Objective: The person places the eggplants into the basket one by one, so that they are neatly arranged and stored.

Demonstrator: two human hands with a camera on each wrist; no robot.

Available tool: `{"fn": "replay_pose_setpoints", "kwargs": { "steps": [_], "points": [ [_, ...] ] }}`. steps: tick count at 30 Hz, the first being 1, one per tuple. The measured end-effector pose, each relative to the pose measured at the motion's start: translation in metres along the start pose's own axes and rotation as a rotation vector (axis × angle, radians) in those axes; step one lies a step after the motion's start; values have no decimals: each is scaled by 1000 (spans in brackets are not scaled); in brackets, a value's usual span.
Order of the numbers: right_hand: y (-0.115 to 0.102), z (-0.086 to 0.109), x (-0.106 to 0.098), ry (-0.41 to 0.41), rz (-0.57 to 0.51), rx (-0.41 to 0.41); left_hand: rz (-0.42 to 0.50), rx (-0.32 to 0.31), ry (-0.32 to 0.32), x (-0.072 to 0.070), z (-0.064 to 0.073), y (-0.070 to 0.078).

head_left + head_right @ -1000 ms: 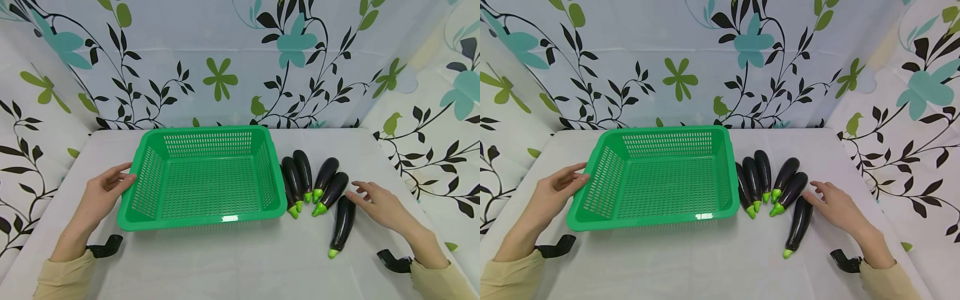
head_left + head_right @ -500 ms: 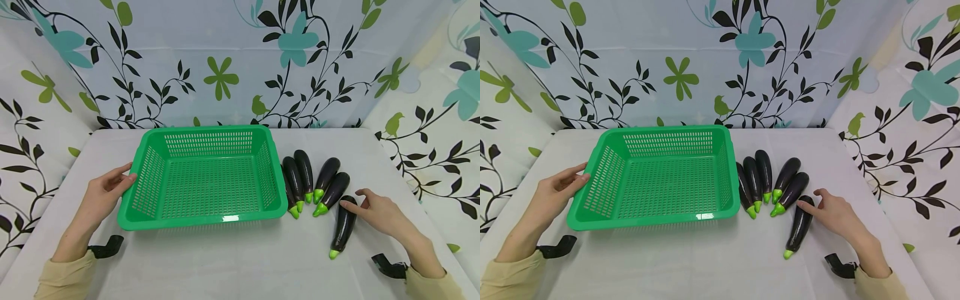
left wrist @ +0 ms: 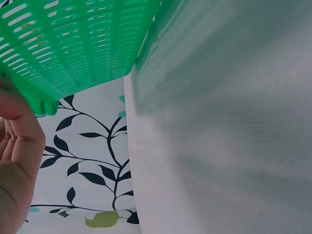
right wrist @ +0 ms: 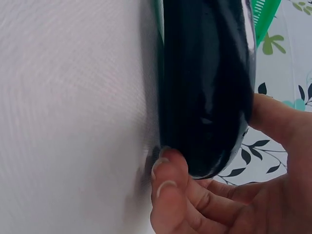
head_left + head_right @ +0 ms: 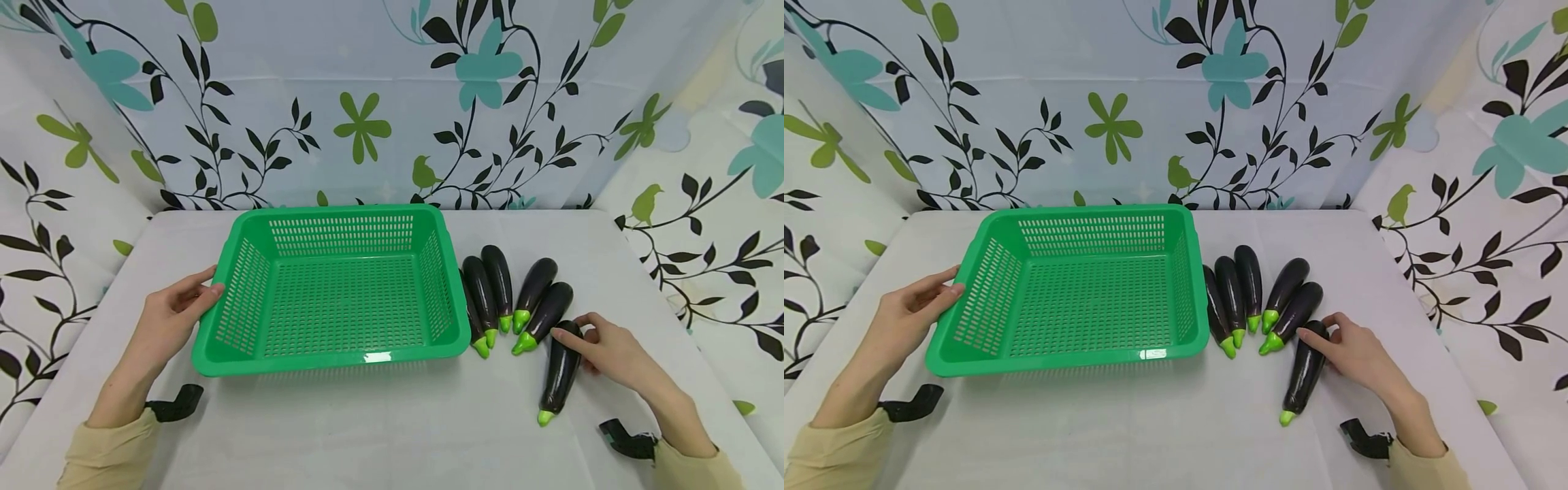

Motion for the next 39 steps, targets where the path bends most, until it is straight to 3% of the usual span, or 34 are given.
{"fn": "replay_pose_setpoints", "kwargs": {
  "steps": [14,25,31,39],
  "points": [
    [5,2,1,-125,-126,39,-10,0,3,0,0,2],
    [5,9,-13,-128,-135,37,-8,15,7,1,0,2],
    [-5,11,-19,-120,-120,18,-3,13,3,1,0,1],
    [-34,11,-27,-101,-92,-45,6,14,1,2,0,1]
  ]
}}
Point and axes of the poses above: each hand's wrist, its own z-axis away from the middle knuckle, its own x-axis out of the palm, y = z × x, the point moved 4 cm from there along -z, towards the middle knuckle, and after that the axes turned 6 degrees about -y, right-handed, at the moved point
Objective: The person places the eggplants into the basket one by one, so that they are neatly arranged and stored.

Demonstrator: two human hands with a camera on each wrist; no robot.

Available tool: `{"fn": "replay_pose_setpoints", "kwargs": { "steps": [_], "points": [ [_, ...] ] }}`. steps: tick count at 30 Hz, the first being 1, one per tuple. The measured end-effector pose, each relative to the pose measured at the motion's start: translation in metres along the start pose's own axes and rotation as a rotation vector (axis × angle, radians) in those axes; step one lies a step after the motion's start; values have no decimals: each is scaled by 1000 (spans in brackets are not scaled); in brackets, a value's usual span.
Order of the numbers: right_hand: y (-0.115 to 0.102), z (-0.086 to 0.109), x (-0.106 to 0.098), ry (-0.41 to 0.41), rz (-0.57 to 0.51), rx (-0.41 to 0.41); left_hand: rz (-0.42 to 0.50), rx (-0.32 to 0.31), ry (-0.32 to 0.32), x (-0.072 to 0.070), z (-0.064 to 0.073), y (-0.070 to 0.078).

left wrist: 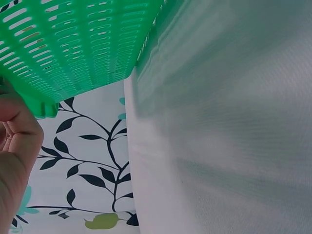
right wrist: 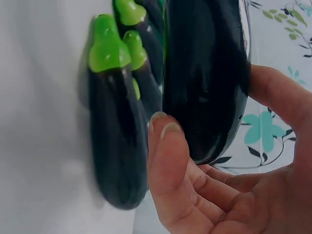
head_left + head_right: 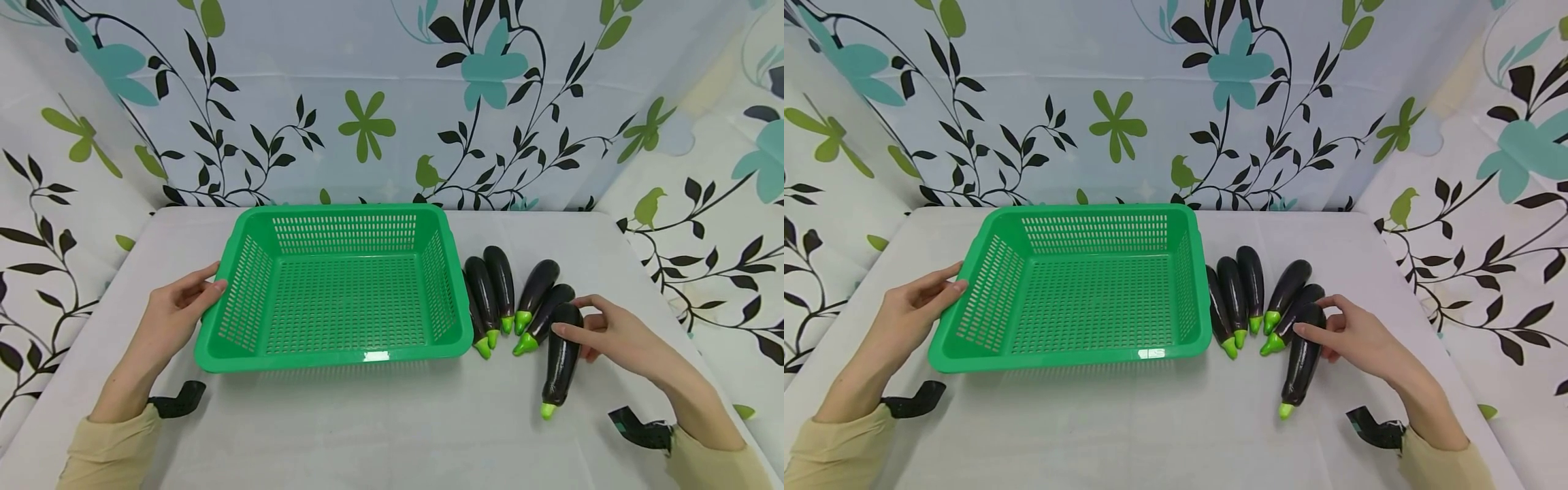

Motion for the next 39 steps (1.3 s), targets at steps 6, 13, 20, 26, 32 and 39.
{"fn": "replay_pose_setpoints", "kwargs": {
  "steps": [6,13,20,26,32,39],
  "points": [
    [-26,-5,-4,20,21,-72,9,5,0,0,0,1],
    [-55,-10,-5,23,39,-131,11,4,-3,1,0,0],
    [-77,-14,-5,6,25,-181,16,19,-13,0,0,0],
    [-93,-17,-5,-8,3,-237,21,23,-15,0,-1,-1],
    [-112,-23,-6,-43,-15,-262,32,30,-23,0,-2,-2],
    [-141,-35,-5,-79,-35,-300,26,30,-20,0,-2,-2]
  ]
}}
Point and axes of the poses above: each hand's wrist, its own z-axis away from the middle knuckle, its own x-axis out of the palm, y = z × x, the point moved 4 cm from there along -z, towards the middle knuckle, and after that the axes turned 6 degrees about -y, right-handed, at the moved point
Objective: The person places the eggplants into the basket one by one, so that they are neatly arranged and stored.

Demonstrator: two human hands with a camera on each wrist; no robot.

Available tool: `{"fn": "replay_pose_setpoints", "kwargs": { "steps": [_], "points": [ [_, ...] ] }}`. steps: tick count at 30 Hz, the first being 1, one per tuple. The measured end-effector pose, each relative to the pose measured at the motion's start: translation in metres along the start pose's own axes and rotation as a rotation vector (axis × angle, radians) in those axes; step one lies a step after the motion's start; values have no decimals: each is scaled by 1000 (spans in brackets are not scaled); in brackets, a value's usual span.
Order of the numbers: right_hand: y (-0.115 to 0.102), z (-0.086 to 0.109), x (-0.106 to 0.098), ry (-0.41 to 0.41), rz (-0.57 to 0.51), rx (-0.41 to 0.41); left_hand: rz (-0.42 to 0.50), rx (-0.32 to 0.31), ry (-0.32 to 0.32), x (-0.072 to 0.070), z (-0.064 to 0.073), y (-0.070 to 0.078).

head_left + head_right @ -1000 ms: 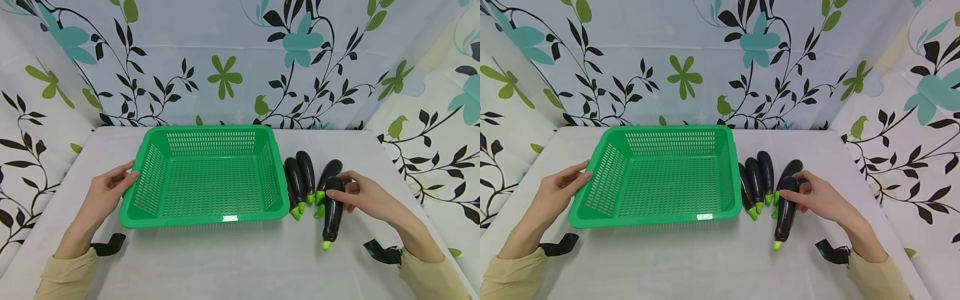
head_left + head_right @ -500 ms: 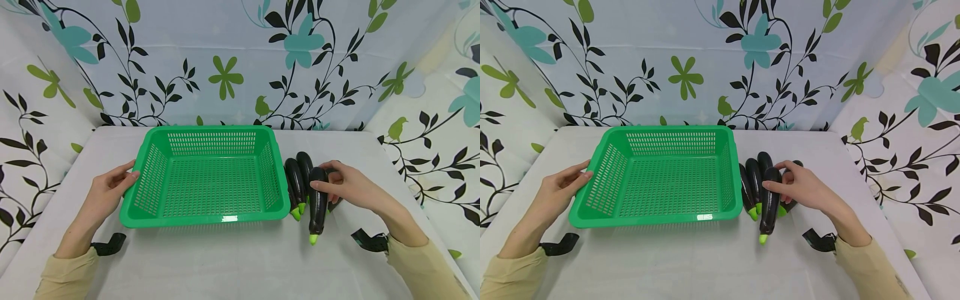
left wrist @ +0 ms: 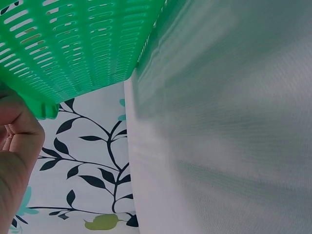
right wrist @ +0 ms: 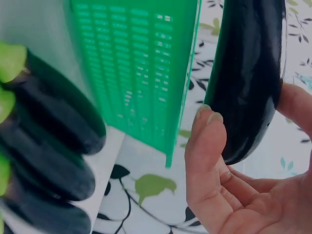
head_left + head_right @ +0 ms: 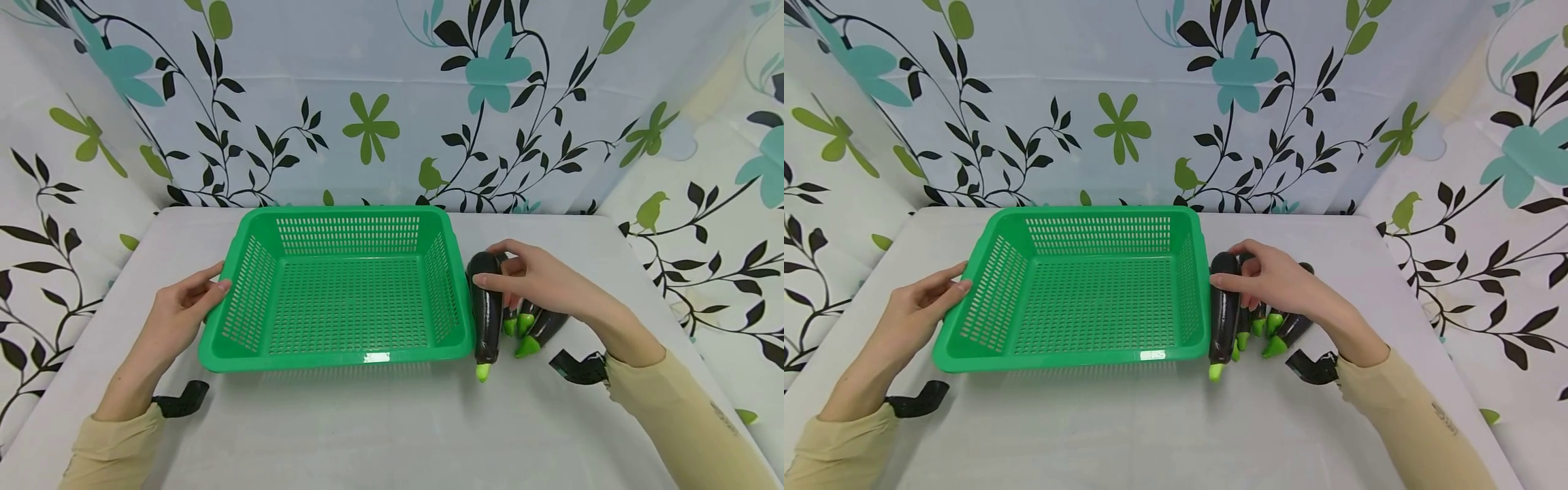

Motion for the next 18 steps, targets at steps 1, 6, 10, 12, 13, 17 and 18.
{"fn": "replay_pose_setpoints", "kwargs": {
  "steps": [1,6,10,12,13,17,18],
  "points": [
    [-3,-3,1,-2,4,-1,1,0,1,0,0,0],
    [-20,-17,4,-22,38,-24,-2,-1,1,1,1,1],
    [-33,-28,7,-48,35,-52,-2,-4,0,1,1,2],
    [-39,-33,8,-60,31,-60,1,-2,0,1,1,2],
    [-42,-36,8,-65,30,-62,2,-3,0,1,0,2],
    [-56,-48,11,-82,28,-73,1,-6,1,0,0,2],
    [-60,-51,12,-83,32,-74,1,-7,2,0,0,3]
  ]
}}
Point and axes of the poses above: each hand's wrist, its own z-axis away from the middle knuckle, its own x-axis out of the palm, y = z × x, the point moved 4 cm from there along -z, towards the middle knuckle, and after that the axes turned 6 degrees about -y, right-handed, at the moved point
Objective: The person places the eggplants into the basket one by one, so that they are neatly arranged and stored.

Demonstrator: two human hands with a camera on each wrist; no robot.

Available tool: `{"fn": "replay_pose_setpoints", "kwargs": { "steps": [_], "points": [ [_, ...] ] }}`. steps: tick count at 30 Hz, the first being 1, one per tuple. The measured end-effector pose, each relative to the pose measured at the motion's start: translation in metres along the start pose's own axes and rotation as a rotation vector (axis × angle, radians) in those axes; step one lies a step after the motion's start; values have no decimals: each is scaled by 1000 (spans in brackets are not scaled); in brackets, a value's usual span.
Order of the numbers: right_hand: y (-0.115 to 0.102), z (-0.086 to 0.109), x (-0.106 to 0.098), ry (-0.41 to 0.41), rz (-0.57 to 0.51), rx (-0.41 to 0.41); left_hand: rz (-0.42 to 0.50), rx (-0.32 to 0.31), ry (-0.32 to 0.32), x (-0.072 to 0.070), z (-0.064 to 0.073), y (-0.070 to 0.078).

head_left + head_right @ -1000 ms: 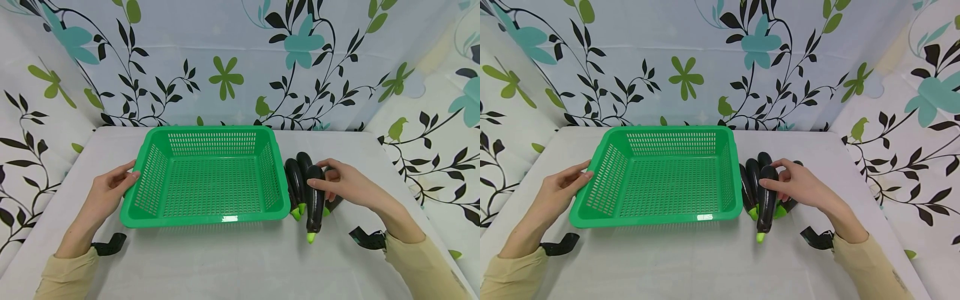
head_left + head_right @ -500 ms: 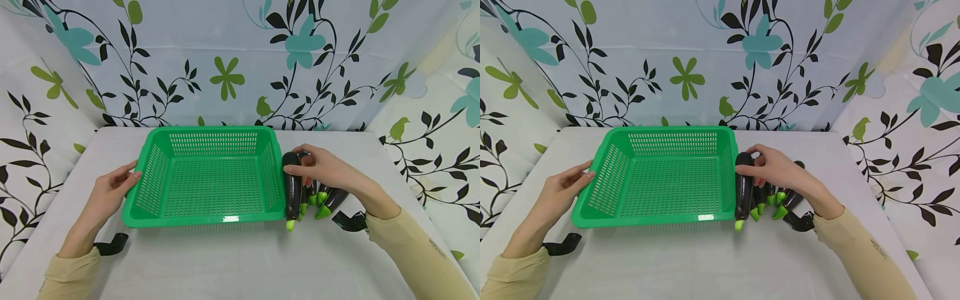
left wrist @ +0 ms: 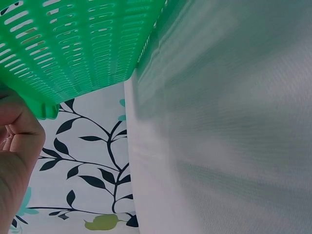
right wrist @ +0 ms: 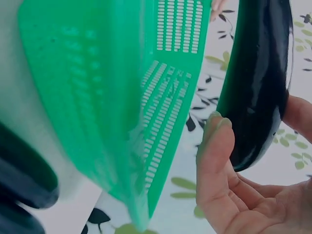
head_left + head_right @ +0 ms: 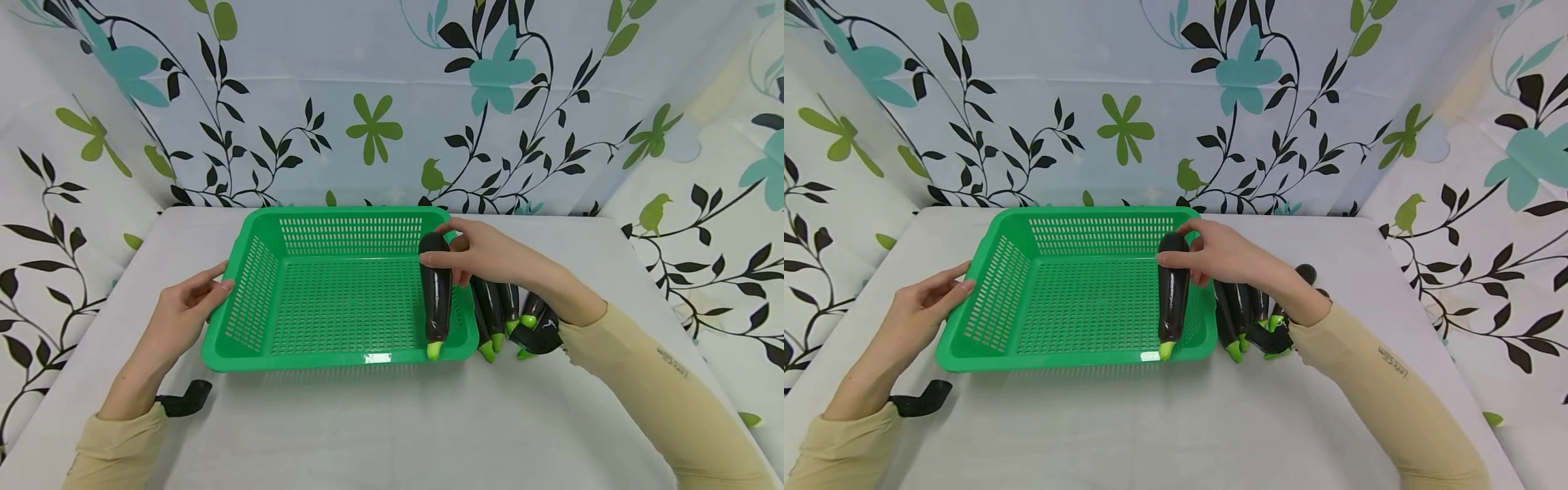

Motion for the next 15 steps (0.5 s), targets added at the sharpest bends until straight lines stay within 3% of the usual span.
{"fn": "replay_pose_setpoints", "kwargs": {
  "steps": [6,15],
  "points": [
    [-26,-18,7,-12,-6,-8,-4,6,3,0,0,2],
    [-60,-57,22,-49,-112,-43,9,18,-5,-1,0,1]
  ]
}}
Point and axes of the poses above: each hand's wrist, its own z-axis away from the middle knuckle, its own x-axis out of the palm, y = z × x, the point moved 4 cm from there along -z, towards the middle knuckle, and after that the axes turned 6 degrees about -y, right-handed, at the moved point
